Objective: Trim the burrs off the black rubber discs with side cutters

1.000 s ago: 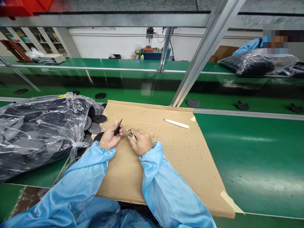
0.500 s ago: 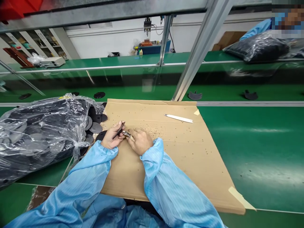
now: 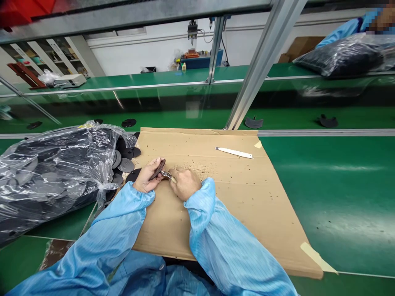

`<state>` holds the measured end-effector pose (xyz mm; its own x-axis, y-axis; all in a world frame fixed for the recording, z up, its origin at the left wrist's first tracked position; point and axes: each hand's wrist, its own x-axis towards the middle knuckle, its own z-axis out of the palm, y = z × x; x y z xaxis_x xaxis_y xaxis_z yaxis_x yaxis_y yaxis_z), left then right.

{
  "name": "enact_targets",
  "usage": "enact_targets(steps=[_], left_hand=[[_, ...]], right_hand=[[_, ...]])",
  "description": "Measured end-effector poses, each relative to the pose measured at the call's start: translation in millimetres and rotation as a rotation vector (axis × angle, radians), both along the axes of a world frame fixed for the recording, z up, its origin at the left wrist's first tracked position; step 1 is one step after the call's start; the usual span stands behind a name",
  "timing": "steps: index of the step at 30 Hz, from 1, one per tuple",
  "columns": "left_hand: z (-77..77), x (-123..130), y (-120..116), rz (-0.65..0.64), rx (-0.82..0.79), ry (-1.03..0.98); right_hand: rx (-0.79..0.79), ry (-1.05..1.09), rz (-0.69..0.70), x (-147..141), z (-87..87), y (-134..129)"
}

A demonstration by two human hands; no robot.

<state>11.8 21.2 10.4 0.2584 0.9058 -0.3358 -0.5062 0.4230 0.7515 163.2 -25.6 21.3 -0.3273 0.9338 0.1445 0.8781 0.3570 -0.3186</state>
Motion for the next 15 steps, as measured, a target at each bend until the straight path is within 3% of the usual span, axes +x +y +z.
enact_targets(steps=[4, 8, 11, 15], left_hand=[[-3.0, 0, 1, 0.009, 0.0, -0.002], [-3.4, -1, 2, 0.005, -0.004, -0.053], [-3.7, 1, 2, 0.06, 0.03, -0.1], [-7.6, 4, 6, 0.097, 0.113, -0.156]], right_hand=[[0.0, -0.004, -0.011, -1, -2.8, 0], [0.019, 0.125, -0.01, -2, -7.0, 1], [0.102, 0.203, -0.14, 3, -12.1, 6], [0.224, 0.09, -0.353, 18, -23.3, 17]])
